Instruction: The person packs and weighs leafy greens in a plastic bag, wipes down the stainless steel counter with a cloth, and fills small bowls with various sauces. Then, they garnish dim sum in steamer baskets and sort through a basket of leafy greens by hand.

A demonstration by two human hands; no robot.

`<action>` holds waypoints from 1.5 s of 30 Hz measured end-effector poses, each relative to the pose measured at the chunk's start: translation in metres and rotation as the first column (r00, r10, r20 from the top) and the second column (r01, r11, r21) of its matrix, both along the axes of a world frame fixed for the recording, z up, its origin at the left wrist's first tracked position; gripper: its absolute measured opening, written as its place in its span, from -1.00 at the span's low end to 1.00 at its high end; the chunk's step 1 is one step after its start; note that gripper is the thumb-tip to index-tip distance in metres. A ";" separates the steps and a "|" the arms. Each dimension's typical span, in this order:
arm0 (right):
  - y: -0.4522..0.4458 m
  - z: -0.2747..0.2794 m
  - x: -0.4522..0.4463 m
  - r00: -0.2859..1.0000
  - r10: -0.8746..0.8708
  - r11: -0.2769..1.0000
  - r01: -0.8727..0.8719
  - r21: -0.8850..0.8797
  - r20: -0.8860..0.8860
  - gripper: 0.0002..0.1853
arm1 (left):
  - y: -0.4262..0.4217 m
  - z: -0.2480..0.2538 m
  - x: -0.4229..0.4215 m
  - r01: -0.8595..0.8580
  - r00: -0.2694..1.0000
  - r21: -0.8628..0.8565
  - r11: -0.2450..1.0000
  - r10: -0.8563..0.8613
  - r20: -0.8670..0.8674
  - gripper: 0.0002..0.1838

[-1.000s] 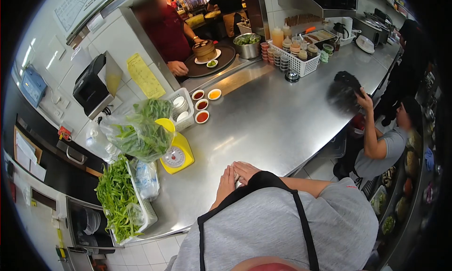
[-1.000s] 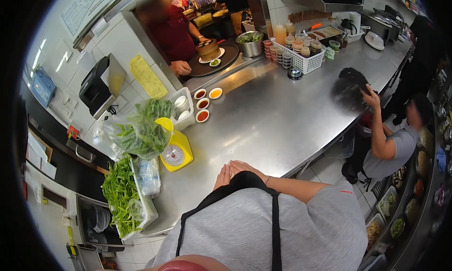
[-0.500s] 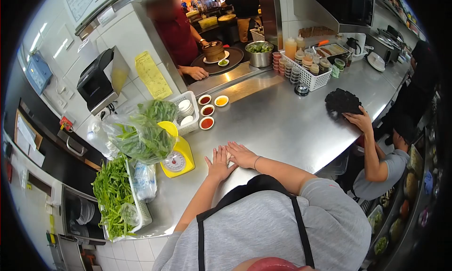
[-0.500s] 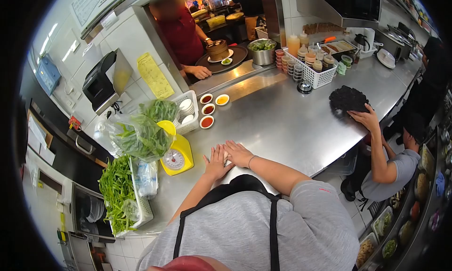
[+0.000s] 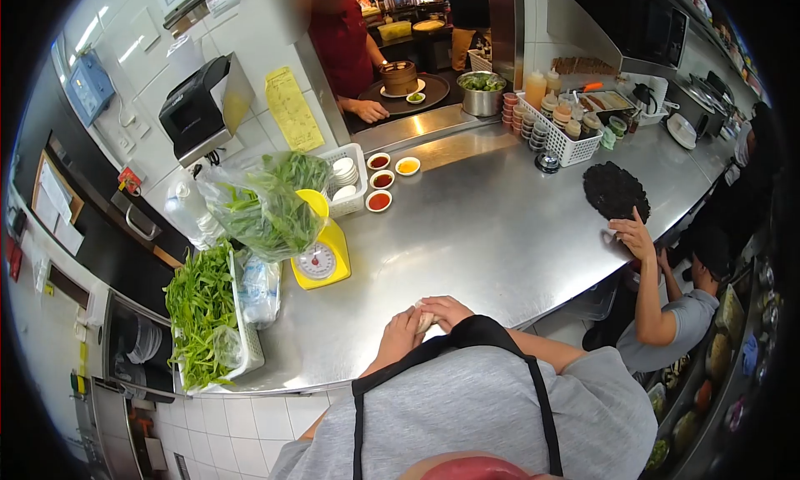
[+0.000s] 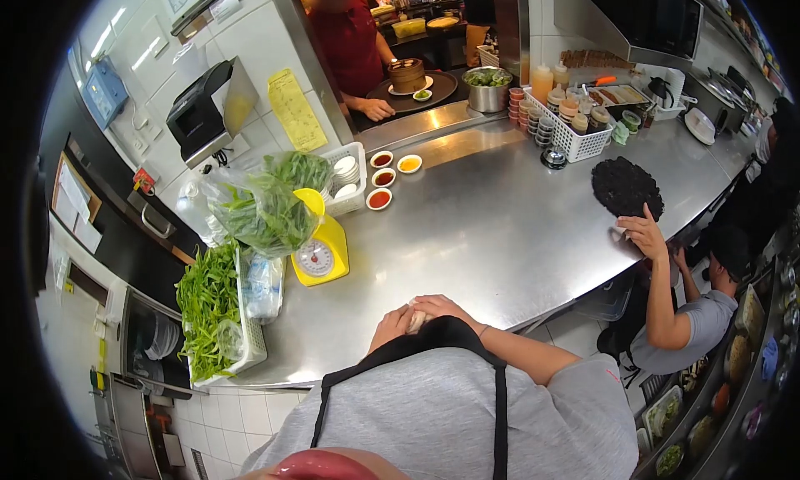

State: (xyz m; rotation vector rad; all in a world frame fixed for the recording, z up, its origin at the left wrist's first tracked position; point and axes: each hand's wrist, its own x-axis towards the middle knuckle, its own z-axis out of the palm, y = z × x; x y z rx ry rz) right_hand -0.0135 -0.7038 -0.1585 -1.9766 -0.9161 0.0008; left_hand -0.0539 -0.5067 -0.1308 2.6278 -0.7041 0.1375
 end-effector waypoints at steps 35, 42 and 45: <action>0.041 -0.035 0.033 0.991 0.051 0.766 -0.117 -0.632 -0.122 -0.51 | -0.013 0.001 0.036 0.203 0.977 -0.190 0.960 -0.186 0.104 -0.46; 0.030 -0.036 0.031 0.993 0.093 0.932 -0.061 -0.357 0.074 -0.55 | -0.013 0.003 0.036 0.189 0.981 -0.215 0.958 -0.174 0.086 -0.45; 0.025 -0.026 0.027 0.992 0.099 0.942 -0.066 -0.328 0.084 -0.56 | -0.013 -0.005 0.039 0.188 0.981 -0.187 0.964 -0.173 0.093 -0.45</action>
